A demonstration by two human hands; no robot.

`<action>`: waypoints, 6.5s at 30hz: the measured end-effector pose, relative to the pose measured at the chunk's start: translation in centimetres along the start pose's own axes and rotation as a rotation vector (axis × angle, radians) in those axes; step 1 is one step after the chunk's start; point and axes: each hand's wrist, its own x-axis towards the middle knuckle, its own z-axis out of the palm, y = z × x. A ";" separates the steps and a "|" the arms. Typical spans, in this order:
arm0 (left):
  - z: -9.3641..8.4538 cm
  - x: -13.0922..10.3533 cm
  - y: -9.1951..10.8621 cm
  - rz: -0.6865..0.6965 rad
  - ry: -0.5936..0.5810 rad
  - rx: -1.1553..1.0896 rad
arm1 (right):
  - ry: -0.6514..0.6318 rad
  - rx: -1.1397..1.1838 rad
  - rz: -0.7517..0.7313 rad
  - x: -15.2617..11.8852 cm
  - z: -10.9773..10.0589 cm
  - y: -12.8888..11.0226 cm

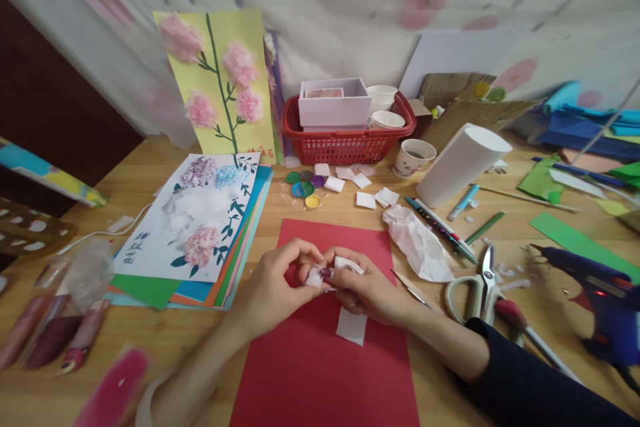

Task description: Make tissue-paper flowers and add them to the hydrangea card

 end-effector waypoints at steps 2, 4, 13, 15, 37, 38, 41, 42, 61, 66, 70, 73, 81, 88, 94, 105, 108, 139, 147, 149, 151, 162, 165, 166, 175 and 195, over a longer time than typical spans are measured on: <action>0.0 0.0 0.1 0.000 -0.007 -0.046 | 0.010 -0.002 -0.007 0.0 0.0 0.0; -0.1 0.1 0.2 -0.001 -0.004 -0.126 | 0.016 0.009 -0.030 0.0 0.0 0.1; -0.2 0.8 0.4 -0.070 0.164 -0.150 | 0.038 0.059 -0.045 0.0 -0.1 0.1; -0.2 0.9 0.4 -0.074 0.249 -0.132 | 0.046 0.064 -0.037 0.0 0.0 0.0; 0.2 0.0 0.6 0.199 0.127 0.056 | 0.086 0.075 -0.033 0.0 0.2 0.0; 0.2 0.0 0.6 0.200 0.125 0.051 | 0.089 0.081 -0.032 0.0 0.2 0.0; 0.1 0.1 0.6 0.208 0.133 0.072 | 0.080 0.095 -0.040 0.0 0.1 0.0; 0.1 0.1 0.6 0.211 0.131 0.082 | 0.076 0.098 -0.043 0.0 0.0 0.1; 0.3 0.4 0.2 -0.029 0.264 -0.086 | 0.076 0.119 -0.028 0.0 -0.1 0.1; 0.0 0.8 -0.2 -0.199 0.441 -0.182 | 0.080 0.133 -0.024 0.0 -0.1 0.1; -0.3 0.8 -0.2 -0.028 0.472 -0.088 | 0.079 0.134 -0.032 0.0 -0.1 0.2; -0.6 0.5 0.0 0.201 0.511 0.146 | 0.084 0.140 -0.039 0.1 -0.2 0.3; 0.3 0.0 0.0 0.358 0.262 0.252 | 0.086 0.127 -0.043 0.0 0.1 0.1; 0.6 -0.2 0.0 0.337 0.212 0.216 | 0.082 0.124 -0.036 0.0 0.1 0.0; 0.8 -0.1 0.1 0.354 0.205 0.200 | 0.094 0.146 -0.031 0.0 0.0 0.1; 0.7 -0.2 0.4 0.336 0.230 0.171 | 0.069 0.137 -0.036 0.0 -0.2 0.3; 0.7 -0.2 0.5 0.339 0.230 0.172 | 0.070 0.138 -0.040 0.0 -0.3 0.3; 0.8 -0.2 0.8 0.378 0.205 0.154 | 0.091 0.137 -0.021 0.0 -0.3 0.2; 0.8 -0.3 0.5 0.371 0.201 0.156 | 0.093 0.131 -0.029 -0.1 0.0 0.0; 0.8 -0.3 0.5 0.363 0.196 0.161 | 0.094 0.129 -0.028 -0.1 -0.1 0.1; 0.8 -0.4 0.5 0.360 0.196 0.163 | 0.096 0.129 -0.027 -0.1 -0.2 0.1; 0.7 -0.2 0.7 0.201 0.275 0.127 | 0.101 0.007 -0.044 -0.1 0.0 0.4; 0.6 -0.2 0.7 0.179 0.268 0.119 | 0.126 -0.063 -0.067 -0.1 0.0 0.5; 0.6 -0.2 0.7 0.172 0.262 0.114 | 0.133 -0.074 -0.073 -0.2 0.0 0.6; 0.7 -0.1 0.6 0.162 0.253 0.093 | 0.151 -0.085 -0.063 -0.2 0.2 0.5; 0.5 0.1 0.6 0.073 0.209 -0.008 | 0.140 -0.144 -0.076 -0.2 0.1 0.6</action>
